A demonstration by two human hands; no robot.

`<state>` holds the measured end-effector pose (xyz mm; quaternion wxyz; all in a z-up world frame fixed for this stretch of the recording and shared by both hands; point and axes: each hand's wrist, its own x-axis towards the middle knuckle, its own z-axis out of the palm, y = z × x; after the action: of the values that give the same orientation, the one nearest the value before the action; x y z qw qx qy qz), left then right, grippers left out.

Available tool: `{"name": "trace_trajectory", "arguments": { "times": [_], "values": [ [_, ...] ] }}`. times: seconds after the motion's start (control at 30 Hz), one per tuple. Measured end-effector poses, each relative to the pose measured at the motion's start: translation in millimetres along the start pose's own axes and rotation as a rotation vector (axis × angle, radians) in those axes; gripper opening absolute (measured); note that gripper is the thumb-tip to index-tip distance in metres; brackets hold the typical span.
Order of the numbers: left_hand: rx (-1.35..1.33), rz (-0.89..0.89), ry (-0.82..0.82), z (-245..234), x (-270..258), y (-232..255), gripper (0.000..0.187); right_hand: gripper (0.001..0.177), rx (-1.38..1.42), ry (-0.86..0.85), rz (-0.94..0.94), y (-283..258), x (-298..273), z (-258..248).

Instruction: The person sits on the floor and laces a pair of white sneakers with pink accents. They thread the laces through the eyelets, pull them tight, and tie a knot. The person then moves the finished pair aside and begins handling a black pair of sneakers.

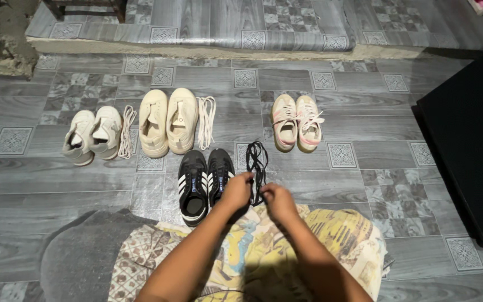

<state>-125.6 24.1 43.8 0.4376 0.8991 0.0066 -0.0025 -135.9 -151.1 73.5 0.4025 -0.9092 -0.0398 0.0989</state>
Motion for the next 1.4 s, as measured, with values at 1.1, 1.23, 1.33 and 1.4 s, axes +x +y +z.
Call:
{"name": "trace_trajectory", "arguments": {
  "times": [1.1,1.23,1.33,1.4],
  "values": [
    [-0.701,0.22,-0.358,-78,55,86,0.032,0.018,0.322,0.193,-0.44,-200,75,-237],
    [-0.835,0.217,-0.41,-87,44,88,0.034,0.017,0.423,0.184,-0.47,-220,77,-261],
    [-0.85,0.222,-0.421,-93,34,92,0.037,0.017,0.529,0.175,-0.462,-234,77,-276],
    [-0.853,0.208,-0.44,-97,27,92,0.038,0.017,0.603,0.176,-0.455,-243,75,-285]
  ]
}}
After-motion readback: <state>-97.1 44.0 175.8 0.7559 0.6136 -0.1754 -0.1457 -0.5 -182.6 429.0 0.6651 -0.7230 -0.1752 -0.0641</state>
